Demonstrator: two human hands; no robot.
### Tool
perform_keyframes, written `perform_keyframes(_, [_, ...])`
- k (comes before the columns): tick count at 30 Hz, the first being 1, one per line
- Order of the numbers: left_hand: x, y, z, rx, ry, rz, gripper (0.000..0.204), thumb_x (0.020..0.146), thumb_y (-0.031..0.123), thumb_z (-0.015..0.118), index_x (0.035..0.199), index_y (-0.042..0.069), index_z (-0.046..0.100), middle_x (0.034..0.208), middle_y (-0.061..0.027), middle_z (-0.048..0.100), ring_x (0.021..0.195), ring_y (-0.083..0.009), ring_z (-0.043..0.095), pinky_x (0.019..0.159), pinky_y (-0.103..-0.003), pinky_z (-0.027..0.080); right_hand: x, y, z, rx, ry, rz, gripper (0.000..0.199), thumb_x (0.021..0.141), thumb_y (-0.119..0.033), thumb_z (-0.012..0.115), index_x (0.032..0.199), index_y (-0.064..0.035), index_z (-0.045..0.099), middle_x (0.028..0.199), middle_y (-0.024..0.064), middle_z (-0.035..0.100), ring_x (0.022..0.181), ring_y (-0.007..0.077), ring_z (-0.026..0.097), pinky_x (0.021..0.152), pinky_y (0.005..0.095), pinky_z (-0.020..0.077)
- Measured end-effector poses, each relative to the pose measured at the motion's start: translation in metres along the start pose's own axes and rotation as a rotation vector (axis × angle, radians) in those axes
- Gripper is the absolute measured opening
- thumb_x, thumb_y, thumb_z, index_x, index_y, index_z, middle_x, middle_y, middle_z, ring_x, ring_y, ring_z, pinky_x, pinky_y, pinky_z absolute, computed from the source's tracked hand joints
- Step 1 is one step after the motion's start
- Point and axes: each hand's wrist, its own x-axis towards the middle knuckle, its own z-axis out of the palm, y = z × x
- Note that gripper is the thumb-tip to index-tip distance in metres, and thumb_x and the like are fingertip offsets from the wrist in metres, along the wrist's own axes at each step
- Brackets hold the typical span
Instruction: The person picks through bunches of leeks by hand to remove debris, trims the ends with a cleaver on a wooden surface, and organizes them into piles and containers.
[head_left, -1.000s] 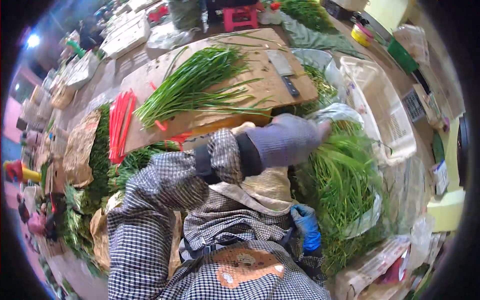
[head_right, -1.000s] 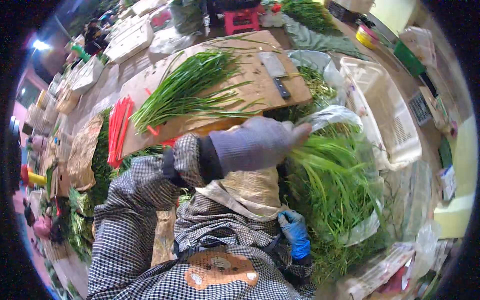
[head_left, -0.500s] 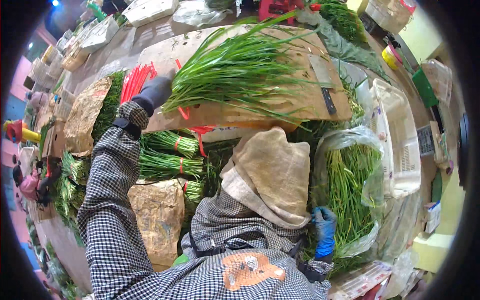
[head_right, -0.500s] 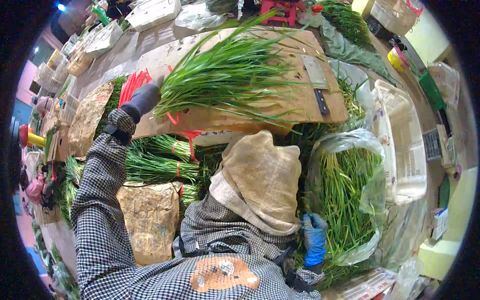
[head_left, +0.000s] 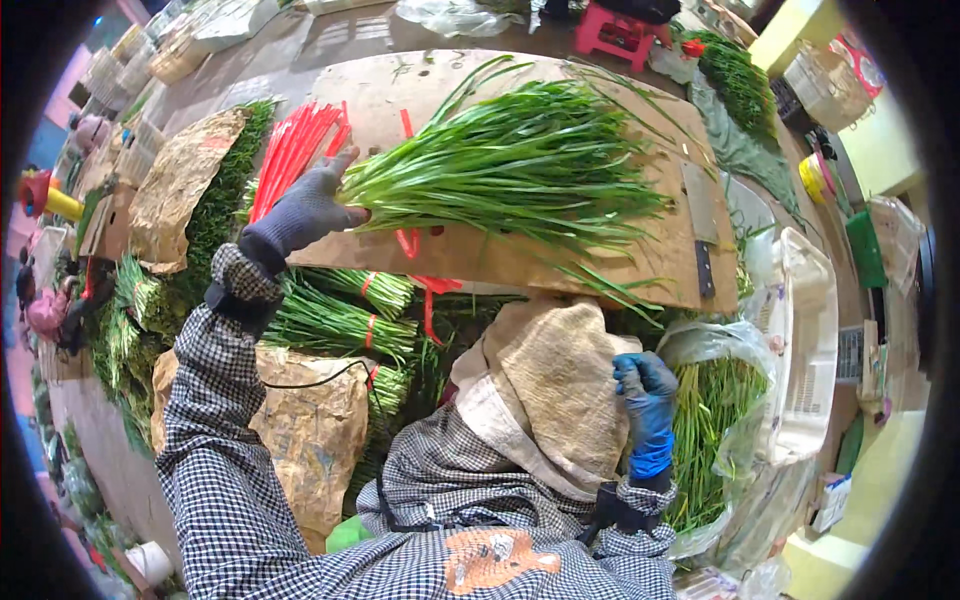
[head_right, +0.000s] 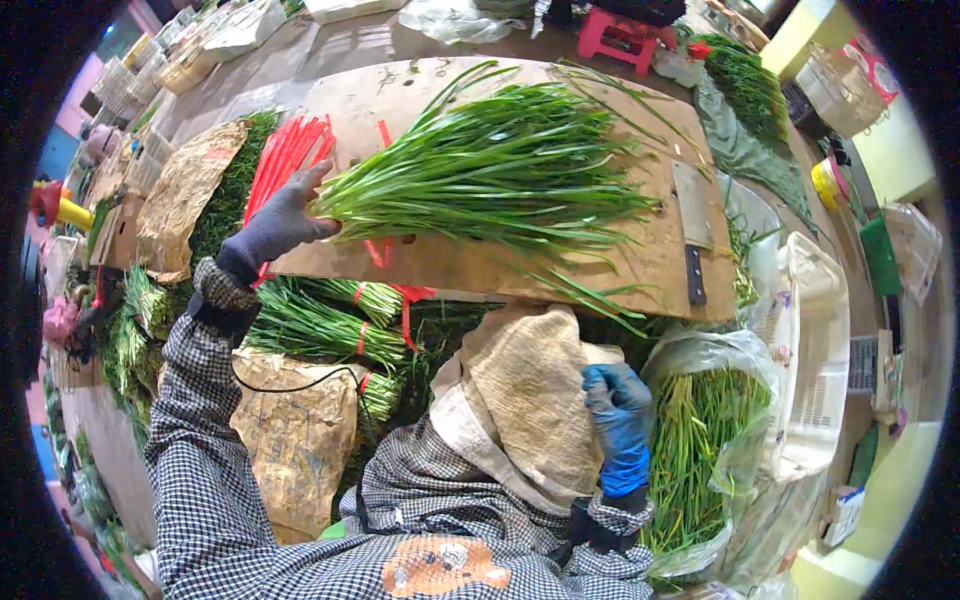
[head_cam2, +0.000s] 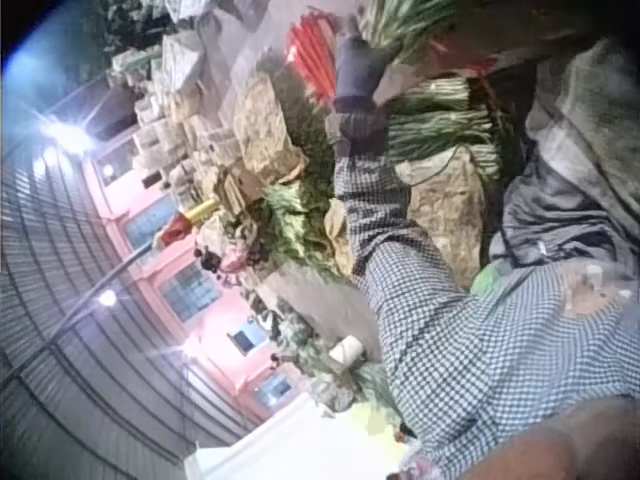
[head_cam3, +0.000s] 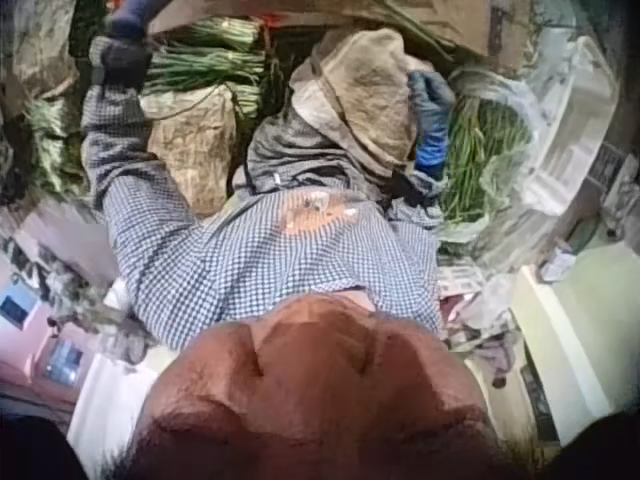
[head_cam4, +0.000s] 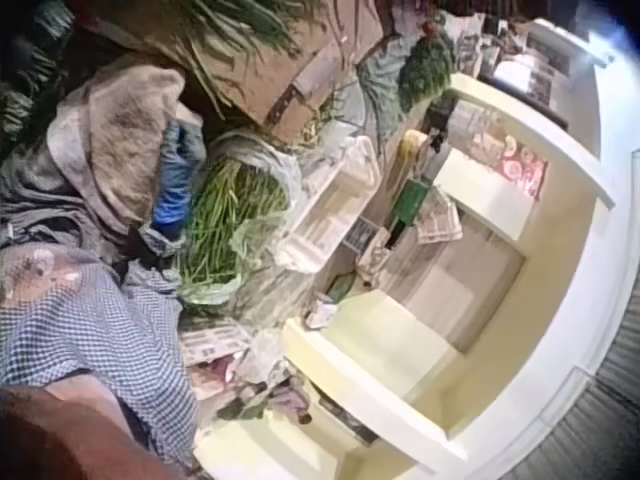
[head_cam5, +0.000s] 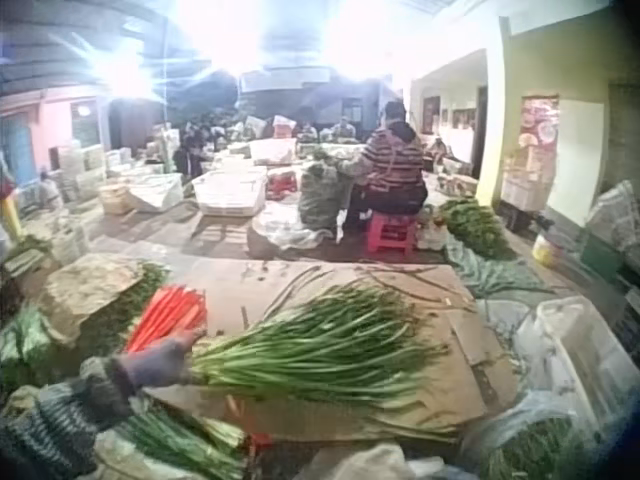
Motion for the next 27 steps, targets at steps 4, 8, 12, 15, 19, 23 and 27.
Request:
perform_keyframes(4, [-0.023,0.001,-0.017,-0.311,0.033,-0.013,0.075,0.076,0.025,0.066,0.134,-0.001,0.027,0.130,-0.0178,0.040,0.117,-0.0250,0.041,0.097,-0.034,0.033,0.007,0.003,0.026,-0.046,-0.049,-0.122,0.008,0.083,-0.009,0.060,0.084,-0.0008,0.061,0.070,0.0008,0.055,0.058,0.0072,0.050,0.054,0.0214,0.0409])
perform_keyframes(8, [-0.042,-0.014,-0.004,-0.878,0.250,-0.195,0.072,0.080,0.040,0.059,0.134,0.003,0.029,0.132,-0.0153,0.036,0.121,-0.0230,0.035,0.099,-0.033,0.029,0.006,0.005,0.031,0.014,-0.094,-0.047,0.006,0.083,-0.005,0.057,0.084,0.0000,0.061,0.070,0.0011,0.055,0.057,0.0078,0.050,0.053,0.0212,0.0406])
perform_keyframes(12, [-0.031,-0.032,0.059,-1.219,0.662,-0.303,0.085,0.078,0.061,0.050,0.135,0.003,0.024,0.138,-0.0162,0.024,0.127,-0.0278,0.027,0.103,-0.037,0.022,0.007,0.006,0.033,0.012,-0.099,-0.069,0.006,0.083,-0.004,0.057,0.084,0.0001,0.061,0.071,0.0011,0.055,0.058,0.0077,0.050,0.053,0.0215,0.0406])
perform_keyframes(15, [-0.006,-0.024,0.081,-1.286,0.593,-0.266,0.088,0.080,0.064,0.042,0.138,0.003,0.017,0.141,-0.0138,0.023,0.130,-0.0215,0.024,0.103,-0.032,0.022,0.005,0.009,0.032,0.051,-0.071,-0.044,0.005,0.083,-0.004,0.058,0.084,0.0003,0.061,0.071,0.0015,0.055,0.058,0.0077,0.050,0.053,0.0220,0.0406])
perform_keyframes(19, [0.014,-0.050,0.092,-1.205,0.695,-0.179,0.082,0.083,0.060,0.041,0.137,0.002,0.020,0.138,-0.0092,0.029,0.126,-0.0169,0.029,0.103,-0.031,0.023,0.004,0.009,0.031,0.017,-0.086,-0.047,0.006,0.083,-0.004,0.058,0.084,0.0004,0.061,0.071,0.0018,0.055,0.058,0.0077,0.050,0.053,0.0221,0.0407])
perform_keyframes(23, [0.016,-0.045,0.086,-1.221,0.654,-0.265,0.077,0.084,0.057,0.044,0.136,0.003,0.025,0.134,-0.0081,0.033,0.120,-0.0165,0.031,0.099,-0.031,0.025,0.005,0.011,0.031,-0.024,-0.074,-0.084,0.007,0.083,-0.005,0.057,0.084,0.0007,0.061,0.071,0.0018,0.055,0.057,0.0078,0.049,0.053,0.0221,0.0407])
perform_keyframes(27, [-0.003,-0.074,0.078,-1.204,0.675,-0.232,0.077,0.081,0.061,0.045,0.137,0.011,0.026,0.124,-0.0088,0.043,0.104,-0.0144,0.047,0.085,-0.028,0.038,0.003,0.003,0.034,0.015,-0.095,-0.071,0.008,0.084,-0.006,0.057,0.084,0.0008,0.060,0.071,0.0017,0.054,0.058,0.0079,0.049,0.053,0.0219,0.0405])
